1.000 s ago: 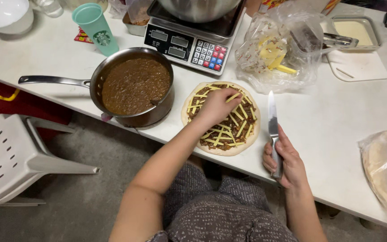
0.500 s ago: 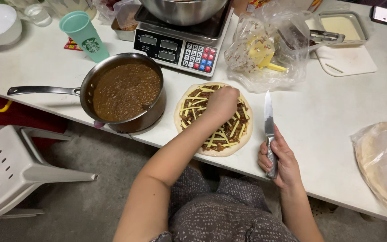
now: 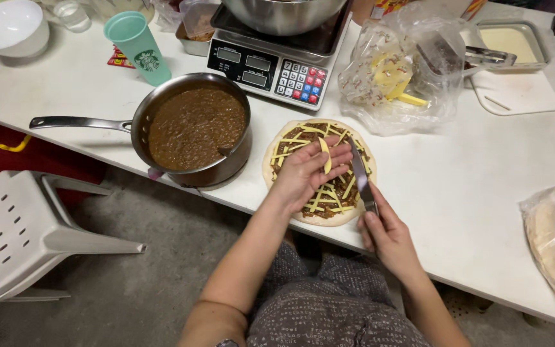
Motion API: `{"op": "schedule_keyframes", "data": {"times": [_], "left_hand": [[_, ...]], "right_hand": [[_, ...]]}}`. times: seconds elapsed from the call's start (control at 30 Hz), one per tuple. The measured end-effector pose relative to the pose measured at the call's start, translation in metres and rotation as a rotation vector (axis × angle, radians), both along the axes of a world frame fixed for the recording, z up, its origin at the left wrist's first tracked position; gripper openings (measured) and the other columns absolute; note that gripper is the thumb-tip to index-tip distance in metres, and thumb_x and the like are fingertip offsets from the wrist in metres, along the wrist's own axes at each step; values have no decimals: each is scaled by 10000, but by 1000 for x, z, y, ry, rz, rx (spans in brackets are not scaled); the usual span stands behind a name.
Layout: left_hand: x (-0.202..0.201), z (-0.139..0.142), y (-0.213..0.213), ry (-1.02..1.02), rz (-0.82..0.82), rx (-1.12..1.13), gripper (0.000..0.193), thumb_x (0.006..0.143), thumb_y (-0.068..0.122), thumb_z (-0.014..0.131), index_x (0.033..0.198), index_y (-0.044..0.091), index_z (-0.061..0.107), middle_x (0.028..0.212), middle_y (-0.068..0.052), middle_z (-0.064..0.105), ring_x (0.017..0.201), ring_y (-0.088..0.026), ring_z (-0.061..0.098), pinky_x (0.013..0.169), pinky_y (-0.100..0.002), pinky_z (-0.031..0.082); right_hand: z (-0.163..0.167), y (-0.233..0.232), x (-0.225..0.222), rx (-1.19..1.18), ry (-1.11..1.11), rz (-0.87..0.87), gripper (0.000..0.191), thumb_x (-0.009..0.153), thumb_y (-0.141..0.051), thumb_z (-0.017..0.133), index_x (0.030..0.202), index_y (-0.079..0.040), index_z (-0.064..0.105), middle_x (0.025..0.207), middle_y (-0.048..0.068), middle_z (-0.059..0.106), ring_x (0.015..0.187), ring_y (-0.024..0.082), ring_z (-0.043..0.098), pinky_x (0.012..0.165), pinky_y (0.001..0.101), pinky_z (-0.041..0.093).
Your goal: The person places thin cheese strips onto a pizza base already covered with a brown meat mixture. They use a knife to cut and position the cheese in a crisscross pattern across the surface.
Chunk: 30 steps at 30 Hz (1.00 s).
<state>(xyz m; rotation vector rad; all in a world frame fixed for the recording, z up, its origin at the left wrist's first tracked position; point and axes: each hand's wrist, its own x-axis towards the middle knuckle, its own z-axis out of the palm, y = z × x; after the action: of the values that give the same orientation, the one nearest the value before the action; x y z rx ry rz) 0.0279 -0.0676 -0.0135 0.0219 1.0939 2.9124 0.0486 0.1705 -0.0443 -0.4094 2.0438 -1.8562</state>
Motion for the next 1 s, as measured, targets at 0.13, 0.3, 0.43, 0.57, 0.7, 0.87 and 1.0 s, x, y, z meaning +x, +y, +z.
{"op": "schedule_keyframes", "data": {"times": [0.13,0.3,0.43,0.57,0.7,0.87,1.0], "left_hand": [[6,0,13,70,125,70,445,1063,78,473,1477,-65,397,1408,-245,560,1329,-330,570,1124,-429,507],[6,2,20,125,165,56,458,1070,96,478,1496,-46,391,1454,-217,540,1372,-310,535,1180,-423,448],[10,-1,25,125,142,-21,449,1075,108,481,1492,-44,410,1447,-219,552,1366,-303,547,1175,-418,452],[10,-3,25,146,135,-36,422,1086,105,479,1474,-55,429,1442,-216,563,1366,-304,554,1177,-419,457],[7,-6,26,149,138,-39,408,1091,106,473,1463,-59,441,1434,-221,568,1359,-309,560,1178,-425,460],[6,-9,25,171,119,5,391,1100,114,458,1454,-52,443,1446,-227,561,1360,-311,560,1181,-422,458],[6,-14,23,128,117,-8,396,1090,117,466,1454,-37,452,1456,-218,551,1364,-300,554,1167,-415,465]], "right_hand": [[13,-16,7,232,200,-130,608,1034,-116,548,1620,-188,404,878,88,652,637,100,535,576,242,481],[30,-25,15,337,626,-60,568,1022,-101,555,1572,-171,430,1202,157,699,968,209,718,850,337,567],[38,-30,19,415,608,-18,556,1001,-113,574,1538,-192,453,1130,153,708,922,234,734,830,356,573],[41,-30,20,458,594,-25,556,996,-114,578,1534,-198,464,1081,142,710,903,250,735,814,362,574],[35,-31,18,410,687,-33,567,993,-88,586,1538,-181,458,1103,160,697,934,284,726,823,373,570],[21,-36,14,436,775,-61,580,976,-55,606,1527,-174,471,1068,169,681,920,311,711,790,392,570],[13,-33,10,558,821,-89,593,961,-54,628,1520,-199,493,956,154,657,811,302,683,723,401,559]]}}
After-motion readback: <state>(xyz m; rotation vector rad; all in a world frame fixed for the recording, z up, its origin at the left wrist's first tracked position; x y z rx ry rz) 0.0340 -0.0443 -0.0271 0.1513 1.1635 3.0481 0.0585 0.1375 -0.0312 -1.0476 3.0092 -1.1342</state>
